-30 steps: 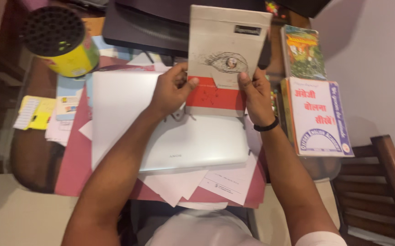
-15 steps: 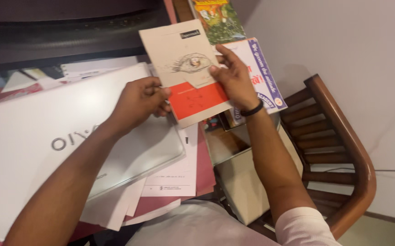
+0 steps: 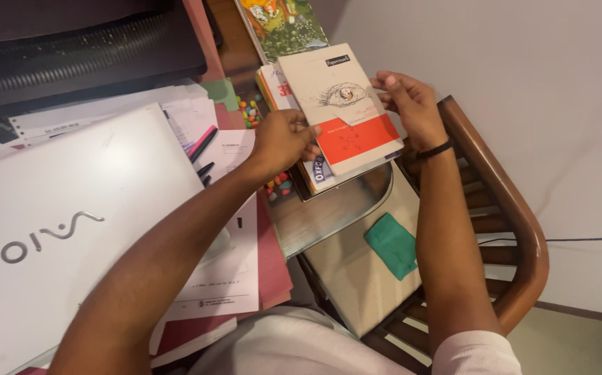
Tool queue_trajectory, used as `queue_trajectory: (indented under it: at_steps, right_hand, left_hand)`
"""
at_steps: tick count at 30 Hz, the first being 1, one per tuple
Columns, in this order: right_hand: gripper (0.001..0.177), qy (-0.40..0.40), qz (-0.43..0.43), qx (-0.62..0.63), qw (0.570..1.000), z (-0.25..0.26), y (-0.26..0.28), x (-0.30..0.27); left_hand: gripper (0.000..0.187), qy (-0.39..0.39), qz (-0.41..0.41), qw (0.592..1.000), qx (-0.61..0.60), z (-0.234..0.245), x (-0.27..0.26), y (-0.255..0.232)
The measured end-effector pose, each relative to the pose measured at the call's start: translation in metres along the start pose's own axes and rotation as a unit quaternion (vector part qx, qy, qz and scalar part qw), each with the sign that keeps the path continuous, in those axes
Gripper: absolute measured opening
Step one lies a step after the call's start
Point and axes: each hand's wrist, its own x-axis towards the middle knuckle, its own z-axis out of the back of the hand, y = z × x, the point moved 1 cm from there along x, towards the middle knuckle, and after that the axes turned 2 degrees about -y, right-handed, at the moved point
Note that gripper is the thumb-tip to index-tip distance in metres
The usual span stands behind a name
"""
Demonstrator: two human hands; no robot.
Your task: The person organizes a cluttered desk by stacking books and papers, placing pens into a holder, and adjusting a computer monitor and tower. The person handles several books, a laptop, pens, and computer equipment to tidy the workspace.
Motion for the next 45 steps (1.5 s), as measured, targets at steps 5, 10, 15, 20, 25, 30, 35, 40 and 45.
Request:
queue_trajectory:
  at_steps: [5, 10, 15, 20, 25, 30, 35, 40, 45]
  right_hand:
    - [0.063, 0.025, 0.036, 0.042, 0.998, 0.001, -0.023, -0.001]
    - [0.088, 0.13, 0.021, 0.252, 0.959, -0.003, -0.034, -0.005]
    - [0.094, 0.163, 0.007, 0.303, 0.939, -0.006, -0.04, -0.007]
    - [0.097, 0.163, 0.005, 0.294, 0.942, -0.009, -0.04, -0.007]
    - [0.098, 0.169, 0.011, 0.281, 0.945, -0.01, -0.038, -0.009]
    - [0.098, 0.174, 0.012, 0.271, 0.947, -0.011, -0.036, -0.009]
    - [0.096, 0.176, 0.002, 0.247, 0.953, -0.01, -0.031, -0.012]
    - [0.094, 0.176, 0.004, 0.221, 0.959, -0.009, -0.032, -0.014]
    - [0.095, 0.168, 0.009, 0.205, 0.964, -0.009, -0.032, -0.015]
  left_hand:
    - [0.036, -0.002, 0.02, 1.0, 0.001, -0.001, -0.003, 0.004]
    - [0.058, -0.027, 0.032, 0.999, 0.009, -0.001, -0.012, -0.004]
    - [0.068, -0.037, 0.027, 0.998, 0.041, -0.004, -0.016, -0.007]
    - [0.071, -0.03, 0.017, 0.999, 0.025, -0.009, -0.015, -0.003]
    - [0.072, -0.035, 0.023, 0.998, 0.039, -0.015, -0.014, -0.002]
    - [0.072, -0.031, 0.016, 0.998, 0.047, -0.015, -0.018, -0.008]
    - [0.068, -0.032, -0.012, 0.991, 0.131, -0.012, -0.024, -0.017]
    - [0.056, -0.054, -0.12, 0.96, 0.249, -0.007, -0.014, 0.008]
    - [0.039, -0.06, -0.188, 0.942, 0.271, -0.005, -0.015, 0.013]
